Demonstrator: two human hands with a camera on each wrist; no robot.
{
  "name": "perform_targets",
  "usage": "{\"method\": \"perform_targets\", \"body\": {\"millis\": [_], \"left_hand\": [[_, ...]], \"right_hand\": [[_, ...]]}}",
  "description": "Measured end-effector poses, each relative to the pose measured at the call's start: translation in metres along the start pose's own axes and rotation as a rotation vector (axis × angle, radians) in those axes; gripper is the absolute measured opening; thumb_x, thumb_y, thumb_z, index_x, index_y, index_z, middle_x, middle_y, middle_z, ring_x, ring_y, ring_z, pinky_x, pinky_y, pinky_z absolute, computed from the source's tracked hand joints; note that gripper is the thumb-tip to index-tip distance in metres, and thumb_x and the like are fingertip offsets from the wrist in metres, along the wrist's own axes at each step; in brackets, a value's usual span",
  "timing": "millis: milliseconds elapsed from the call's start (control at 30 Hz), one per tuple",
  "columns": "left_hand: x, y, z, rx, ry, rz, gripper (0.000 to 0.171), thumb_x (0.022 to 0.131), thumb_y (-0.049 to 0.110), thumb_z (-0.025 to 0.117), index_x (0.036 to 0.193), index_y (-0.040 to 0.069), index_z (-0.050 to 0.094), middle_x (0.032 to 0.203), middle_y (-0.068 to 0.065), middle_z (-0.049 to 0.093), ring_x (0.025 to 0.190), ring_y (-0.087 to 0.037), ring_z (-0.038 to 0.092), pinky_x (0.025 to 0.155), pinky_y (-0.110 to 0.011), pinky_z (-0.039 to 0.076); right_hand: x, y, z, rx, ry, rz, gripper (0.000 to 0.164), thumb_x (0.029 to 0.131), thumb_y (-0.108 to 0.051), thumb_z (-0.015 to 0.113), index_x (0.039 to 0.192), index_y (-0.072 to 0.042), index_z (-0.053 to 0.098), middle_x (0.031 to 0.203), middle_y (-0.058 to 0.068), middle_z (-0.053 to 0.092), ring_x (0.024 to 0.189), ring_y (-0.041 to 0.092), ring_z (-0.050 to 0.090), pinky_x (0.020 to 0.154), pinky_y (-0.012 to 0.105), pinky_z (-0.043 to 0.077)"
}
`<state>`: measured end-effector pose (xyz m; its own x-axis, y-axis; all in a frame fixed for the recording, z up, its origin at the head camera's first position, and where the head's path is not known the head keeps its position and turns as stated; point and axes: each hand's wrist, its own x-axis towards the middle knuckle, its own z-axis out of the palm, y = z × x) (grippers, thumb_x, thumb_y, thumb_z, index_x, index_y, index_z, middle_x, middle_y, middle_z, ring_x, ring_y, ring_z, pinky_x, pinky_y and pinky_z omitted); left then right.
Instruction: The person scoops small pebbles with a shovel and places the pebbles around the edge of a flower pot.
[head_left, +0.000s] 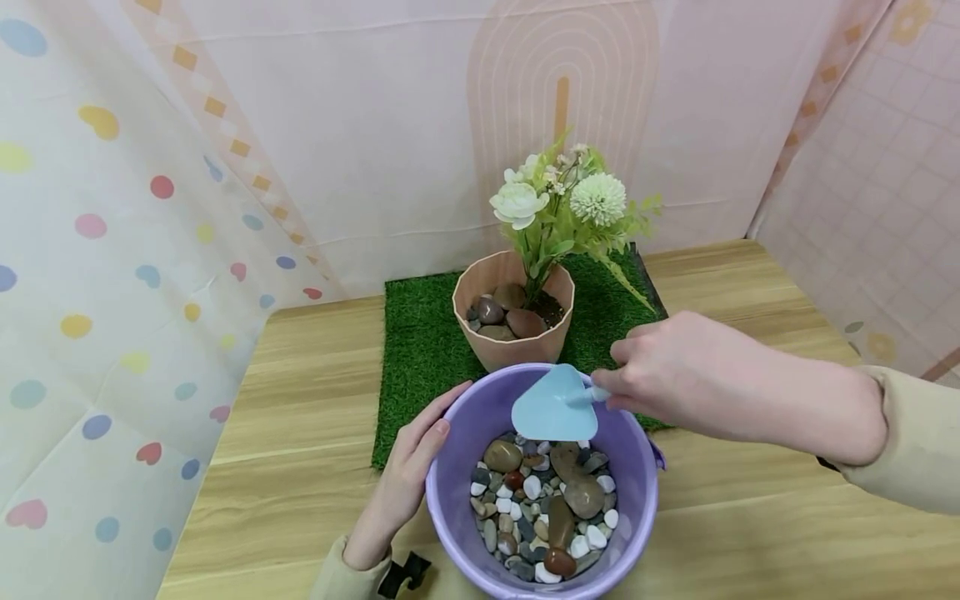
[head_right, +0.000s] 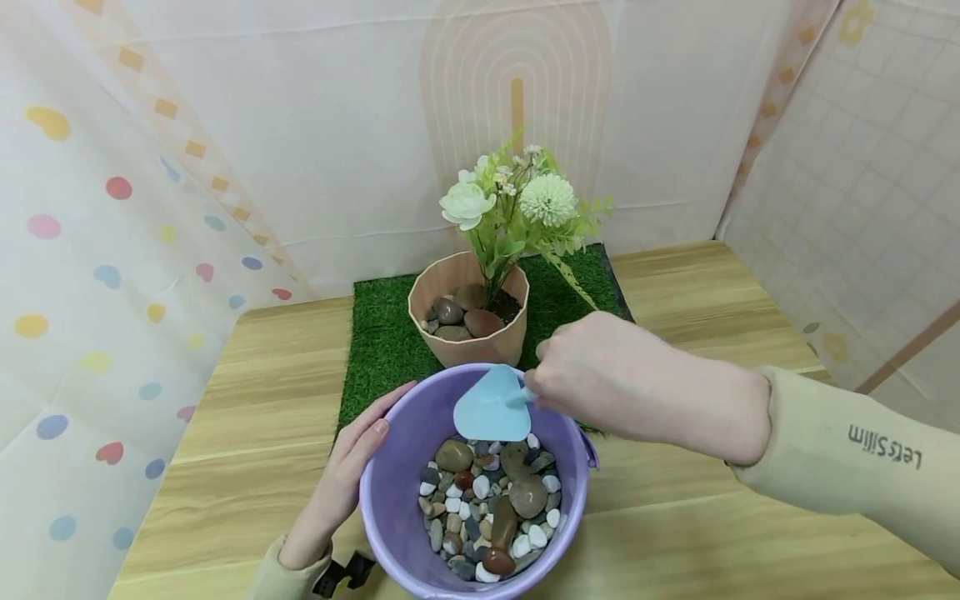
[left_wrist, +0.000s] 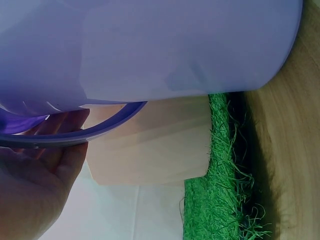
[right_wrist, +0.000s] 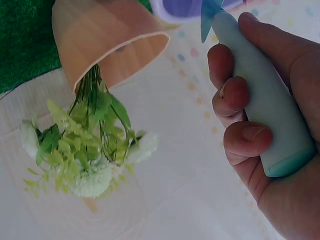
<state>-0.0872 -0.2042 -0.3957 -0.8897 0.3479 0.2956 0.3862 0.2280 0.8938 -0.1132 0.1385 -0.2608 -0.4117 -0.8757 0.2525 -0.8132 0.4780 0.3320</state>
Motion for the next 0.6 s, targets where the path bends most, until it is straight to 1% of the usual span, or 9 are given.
{"method": "perform_targets", "body": {"millis": [67,167,267,367,433,500,600], "left_hand": [[0.0,0.0,0.0,0.001,0.002,0.0,0.047,0.112,0.012,0.035,0.156,0.008,0.05,0.15,-0.027,0.059,0.125,-0.002,0.066,0.098,-0.027,0.061],[0.0,0.0,0.0,-0.004,0.0,-0.006,0.047,0.112,0.013,0.036,0.156,0.008,0.05,0.15,-0.027,0.059,0.125,-0.002,0.066,0.098,-0.027,0.061],[0.001,0.0,0.0,-0.013,-0.004,-0.016,0.047,0.112,0.014,0.036,0.157,0.008,0.049,0.151,-0.027,0.058,0.125,-0.001,0.066,0.098,-0.027,0.061],[0.001,0.001,0.0,-0.019,-0.006,-0.023,0.047,0.112,0.014,0.035,0.157,0.008,0.049,0.151,-0.027,0.058,0.126,-0.001,0.066,0.098,-0.026,0.061],[0.001,0.001,0.0,-0.019,-0.003,-0.024,0.047,0.112,0.014,0.036,0.157,0.007,0.049,0.151,-0.028,0.058,0.126,-0.001,0.066,0.098,-0.026,0.06],[0.001,0.001,0.0,-0.02,0.0,-0.022,0.047,0.112,0.014,0.036,0.156,0.007,0.049,0.151,-0.028,0.058,0.126,0.0,0.065,0.099,-0.025,0.06],[0.001,0.001,0.001,-0.027,-0.003,-0.02,0.047,0.112,0.014,0.035,0.157,0.006,0.049,0.151,-0.029,0.058,0.126,0.0,0.066,0.099,-0.025,0.06]], "right_hand": [[-0.001,-0.004,0.003,-0.007,-0.02,-0.013,0.012,0.09,-0.04,0.082,0.094,-0.029,0.078,0.066,-0.009,0.055,0.058,0.008,0.05,0.045,0.027,0.047],[-0.001,-0.01,0.005,-0.055,-0.047,-0.05,0.015,0.088,-0.04,0.084,0.093,-0.027,0.078,0.068,-0.008,0.058,0.06,0.01,0.051,0.048,0.027,0.049],[0.0,-0.017,0.005,-0.127,-0.063,-0.103,0.019,0.08,-0.034,0.09,0.09,-0.025,0.077,0.071,-0.006,0.064,0.063,0.012,0.055,0.051,0.028,0.051],[0.0,-0.024,0.004,-0.207,-0.07,-0.154,0.022,0.073,-0.025,0.093,0.087,-0.023,0.076,0.074,-0.004,0.066,0.064,0.014,0.056,0.051,0.028,0.049],[0.002,-0.028,0.002,-0.256,-0.067,-0.181,0.02,0.073,-0.022,0.092,0.085,-0.022,0.076,0.073,-0.003,0.066,0.062,0.014,0.054,0.048,0.028,0.045],[0.003,-0.03,0.0,-0.296,-0.065,-0.207,0.015,0.076,-0.02,0.089,0.084,-0.021,0.077,0.072,-0.003,0.064,0.061,0.014,0.052,0.047,0.027,0.042],[0.004,-0.033,-0.001,-0.338,-0.064,-0.234,0.01,0.079,-0.021,0.086,0.084,-0.02,0.077,0.072,-0.003,0.063,0.061,0.014,0.051,0.047,0.027,0.041]]}}
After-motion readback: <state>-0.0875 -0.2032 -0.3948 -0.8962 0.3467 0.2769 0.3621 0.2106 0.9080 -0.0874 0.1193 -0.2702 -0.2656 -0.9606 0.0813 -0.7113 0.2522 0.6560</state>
